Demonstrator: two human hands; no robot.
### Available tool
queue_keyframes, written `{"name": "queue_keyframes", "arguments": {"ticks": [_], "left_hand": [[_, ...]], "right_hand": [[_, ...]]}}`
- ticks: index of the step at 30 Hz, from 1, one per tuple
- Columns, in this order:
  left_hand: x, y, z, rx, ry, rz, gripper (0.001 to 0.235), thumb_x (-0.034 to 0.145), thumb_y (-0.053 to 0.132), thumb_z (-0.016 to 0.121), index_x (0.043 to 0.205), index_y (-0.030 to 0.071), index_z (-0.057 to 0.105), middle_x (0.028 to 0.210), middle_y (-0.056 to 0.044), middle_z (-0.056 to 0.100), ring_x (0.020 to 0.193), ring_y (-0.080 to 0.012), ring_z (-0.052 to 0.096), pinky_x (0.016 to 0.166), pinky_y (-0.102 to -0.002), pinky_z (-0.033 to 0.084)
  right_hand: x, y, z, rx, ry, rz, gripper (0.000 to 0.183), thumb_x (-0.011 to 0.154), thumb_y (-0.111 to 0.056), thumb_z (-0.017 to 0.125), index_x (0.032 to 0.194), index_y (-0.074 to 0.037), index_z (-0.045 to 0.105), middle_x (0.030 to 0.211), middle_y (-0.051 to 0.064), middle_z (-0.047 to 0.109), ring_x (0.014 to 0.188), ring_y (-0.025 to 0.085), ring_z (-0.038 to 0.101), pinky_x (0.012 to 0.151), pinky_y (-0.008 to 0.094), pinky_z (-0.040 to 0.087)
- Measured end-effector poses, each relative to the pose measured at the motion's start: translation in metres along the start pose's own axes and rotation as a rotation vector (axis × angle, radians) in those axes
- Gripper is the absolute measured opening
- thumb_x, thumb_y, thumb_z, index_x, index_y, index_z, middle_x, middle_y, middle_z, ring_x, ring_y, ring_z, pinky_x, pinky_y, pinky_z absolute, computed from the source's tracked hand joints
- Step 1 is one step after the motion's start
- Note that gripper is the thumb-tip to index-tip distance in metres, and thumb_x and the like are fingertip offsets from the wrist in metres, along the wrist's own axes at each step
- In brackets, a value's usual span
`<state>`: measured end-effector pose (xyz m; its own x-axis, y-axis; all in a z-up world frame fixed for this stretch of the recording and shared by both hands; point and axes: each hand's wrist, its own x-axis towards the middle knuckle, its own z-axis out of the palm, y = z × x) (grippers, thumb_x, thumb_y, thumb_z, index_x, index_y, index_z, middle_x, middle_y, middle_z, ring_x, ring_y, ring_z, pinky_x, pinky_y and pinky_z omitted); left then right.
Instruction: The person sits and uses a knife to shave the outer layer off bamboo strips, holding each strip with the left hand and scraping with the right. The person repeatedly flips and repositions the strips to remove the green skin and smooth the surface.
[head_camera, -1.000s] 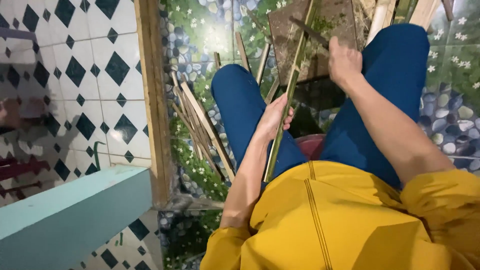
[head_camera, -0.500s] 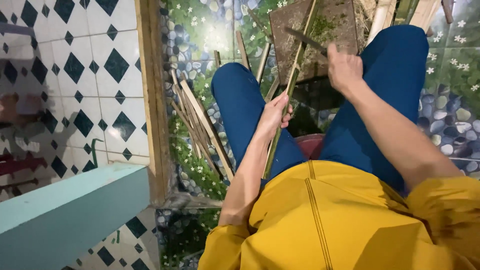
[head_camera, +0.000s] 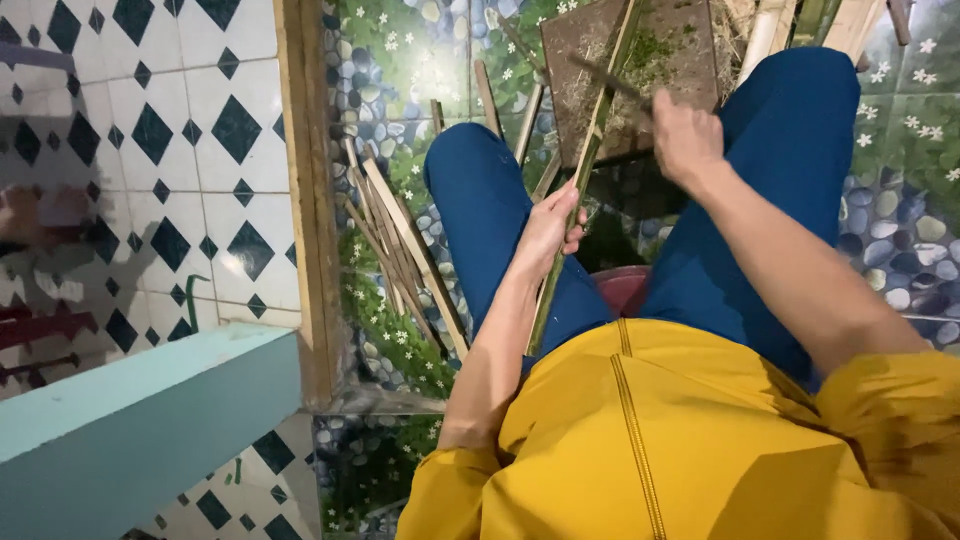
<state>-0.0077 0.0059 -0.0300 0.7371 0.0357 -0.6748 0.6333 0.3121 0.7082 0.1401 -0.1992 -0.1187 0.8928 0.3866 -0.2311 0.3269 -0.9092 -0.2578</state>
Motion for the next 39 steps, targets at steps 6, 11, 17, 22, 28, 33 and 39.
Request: {"name": "queue_keyframes", "arguments": {"ticks": [6, 11, 17, 22, 28, 33, 39], "left_hand": [[-0.001, 0.0, 0.006, -0.011, 0.045, 0.032, 0.046, 0.11, 0.019, 0.049, 0.153, 0.001, 0.045, 0.075, -0.016, 0.058, 0.052, -0.0145, 0.049, 0.03, -0.024, 0.037], [0.001, 0.0, 0.005, -0.032, 0.021, 0.029, 0.047, 0.111, 0.02, 0.048, 0.153, 0.001, 0.044, 0.078, -0.016, 0.059, 0.055, -0.0152, 0.049, 0.032, -0.025, 0.037], [0.025, -0.024, -0.014, -0.193, -0.008, -0.055, 0.036, 0.106, 0.013, 0.047, 0.139, -0.001, 0.054, 0.08, -0.015, 0.061, 0.059, -0.0184, 0.053, 0.038, -0.028, 0.043], [0.02, -0.029, -0.011, -0.197, -0.007, -0.026, 0.027, 0.105, 0.014, 0.053, 0.115, -0.008, 0.065, 0.079, -0.016, 0.06, 0.061, -0.0187, 0.054, 0.04, -0.028, 0.043], [-0.011, 0.01, 0.007, -0.275, -0.066, -0.011, 0.051, 0.106, 0.012, 0.046, 0.153, -0.008, 0.039, 0.085, -0.014, 0.058, 0.061, -0.0151, 0.05, 0.04, -0.025, 0.036], [0.036, -0.047, -0.016, -0.425, -0.145, -0.053, 0.039, 0.106, 0.009, 0.042, 0.139, -0.011, 0.045, 0.091, -0.016, 0.055, 0.057, -0.015, 0.046, 0.035, -0.026, 0.033], [0.0, -0.005, 0.001, -0.44, -0.239, -0.038, 0.031, 0.107, 0.011, 0.037, 0.131, -0.005, 0.047, 0.088, -0.01, 0.048, 0.056, -0.0097, 0.041, 0.035, -0.021, 0.03]], "right_hand": [[-0.038, -0.024, -0.01, 0.035, -0.028, -0.077, 0.022, 0.095, -0.014, 0.056, 0.116, -0.01, 0.052, 0.09, 0.026, 0.073, 0.081, 0.052, 0.075, 0.071, 0.06, 0.056], [-0.013, 0.002, -0.017, -0.029, 0.03, 0.002, 0.024, 0.095, -0.012, 0.057, 0.118, -0.008, 0.048, 0.088, 0.025, 0.074, 0.079, 0.05, 0.076, 0.071, 0.059, 0.058], [-0.092, -0.022, 0.004, -0.093, 0.351, -0.303, 0.018, 0.099, -0.022, 0.057, 0.114, -0.013, 0.057, 0.072, 0.012, 0.059, 0.055, 0.039, 0.068, 0.05, 0.05, 0.052], [-0.097, -0.023, 0.006, -0.065, 0.296, -0.356, 0.012, 0.1, -0.02, 0.057, 0.11, -0.013, 0.055, 0.074, 0.011, 0.053, 0.056, 0.038, 0.066, 0.048, 0.048, 0.051], [-0.057, -0.005, -0.001, -0.102, 0.273, -0.183, 0.02, 0.1, -0.012, 0.058, 0.118, -0.007, 0.052, 0.073, 0.014, 0.056, 0.055, 0.042, 0.069, 0.054, 0.049, 0.055], [-0.105, -0.039, 0.009, -0.041, 0.259, -0.366, 0.017, 0.101, -0.024, 0.054, 0.111, -0.011, 0.055, 0.074, 0.013, 0.058, 0.056, 0.041, 0.067, 0.051, 0.052, 0.053], [-0.052, -0.017, 0.023, -0.072, 0.269, -0.205, 0.02, 0.101, -0.019, 0.052, 0.118, -0.009, 0.05, 0.075, 0.017, 0.061, 0.059, 0.046, 0.07, 0.056, 0.055, 0.054]]}}
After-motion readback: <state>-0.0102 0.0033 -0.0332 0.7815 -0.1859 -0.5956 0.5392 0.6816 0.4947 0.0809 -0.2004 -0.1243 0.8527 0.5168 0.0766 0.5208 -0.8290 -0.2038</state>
